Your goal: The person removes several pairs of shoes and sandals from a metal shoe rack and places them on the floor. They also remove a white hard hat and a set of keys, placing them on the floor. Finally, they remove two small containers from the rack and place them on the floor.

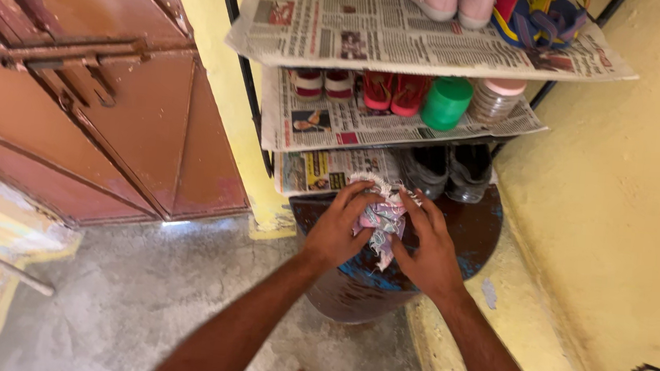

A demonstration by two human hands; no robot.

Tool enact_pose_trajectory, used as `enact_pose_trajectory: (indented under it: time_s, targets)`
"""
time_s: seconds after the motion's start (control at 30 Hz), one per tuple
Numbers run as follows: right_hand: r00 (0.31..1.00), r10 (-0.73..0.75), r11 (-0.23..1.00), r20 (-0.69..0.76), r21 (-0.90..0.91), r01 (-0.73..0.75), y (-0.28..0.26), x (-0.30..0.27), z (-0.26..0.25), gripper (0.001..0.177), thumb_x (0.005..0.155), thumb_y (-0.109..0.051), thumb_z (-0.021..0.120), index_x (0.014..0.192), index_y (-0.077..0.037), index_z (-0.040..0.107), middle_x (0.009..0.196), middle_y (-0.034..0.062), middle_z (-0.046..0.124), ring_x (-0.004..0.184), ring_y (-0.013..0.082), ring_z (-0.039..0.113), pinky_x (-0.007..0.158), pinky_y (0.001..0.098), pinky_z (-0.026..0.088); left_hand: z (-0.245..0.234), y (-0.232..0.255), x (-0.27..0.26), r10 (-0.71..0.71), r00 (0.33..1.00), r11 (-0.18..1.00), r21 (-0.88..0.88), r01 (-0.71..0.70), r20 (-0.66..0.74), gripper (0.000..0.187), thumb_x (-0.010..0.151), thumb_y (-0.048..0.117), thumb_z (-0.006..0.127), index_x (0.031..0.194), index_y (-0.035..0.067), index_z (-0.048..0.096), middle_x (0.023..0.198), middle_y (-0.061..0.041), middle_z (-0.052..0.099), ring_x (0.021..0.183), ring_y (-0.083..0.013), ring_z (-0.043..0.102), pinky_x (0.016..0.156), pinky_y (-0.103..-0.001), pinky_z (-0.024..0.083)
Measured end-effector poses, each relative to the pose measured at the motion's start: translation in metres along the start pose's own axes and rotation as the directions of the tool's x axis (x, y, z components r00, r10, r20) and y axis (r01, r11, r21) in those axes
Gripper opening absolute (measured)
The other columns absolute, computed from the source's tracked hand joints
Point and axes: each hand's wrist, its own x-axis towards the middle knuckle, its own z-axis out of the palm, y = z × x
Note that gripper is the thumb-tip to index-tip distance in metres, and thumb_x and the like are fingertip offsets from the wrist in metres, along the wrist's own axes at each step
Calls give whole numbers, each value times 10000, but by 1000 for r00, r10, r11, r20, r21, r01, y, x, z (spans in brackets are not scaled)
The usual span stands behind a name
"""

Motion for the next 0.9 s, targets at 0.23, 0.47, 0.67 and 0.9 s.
enact_pose_trajectory:
  time_s: [0.23, 0.47, 0.67, 0.9]
  targets:
    - [978, 159, 984, 134, -105, -146, 23, -9, 28, 770, 815, -110, 770, 1510, -240, 466, 1607, 195, 345, 1347, 384, 526, 961, 418, 559, 30, -53, -1, -26, 997, 998, -48, 29, 67, 720, 784, 124, 841, 1416, 164, 498, 1595, -187, 341, 1455, -417, 413, 1119, -464, 487]
    - [919, 183, 930, 348, -366, -46, 66, -26, 65, 857, 826, -185, 742, 1575, -220, 327, 1645, 149, 263, 1486, 384, 319, 1152, 535, 348, 50, -84, -12, -179, 870, 982, 141, 127, 459, 1061, 767, 262, 838, 1592, 76, 198, 1668, -207, 189, 1545, -419, 205, 1243, -529, 243]
    - [899, 249, 890, 359, -452, -66, 64, -10, 52, 890, 801, -294, 761, 1579, -259, 331, 1694, 159, 223, 1513, 379, 244, 1160, 541, 313, 20, -63, 7, -176, 894, 964, 258, 71, 411, 841, 841, 238, 752, 1574, 156, 347, 1680, -161, 247, 1521, -394, 283, 1192, -510, 322]
    - [989, -135, 941, 63, -304, 148, 15, 44, -14, 824, 747, -294, 778, 1461, -32, 462, 1580, 240, 407, 1443, 432, 412, 1158, 526, 364, -34, 12, 60, 286, 945, 929, 194, -314, 160, 549, 908, 190, 663, 1428, 81, 522, 1526, -158, 494, 1421, -350, 485, 1135, -473, 466]
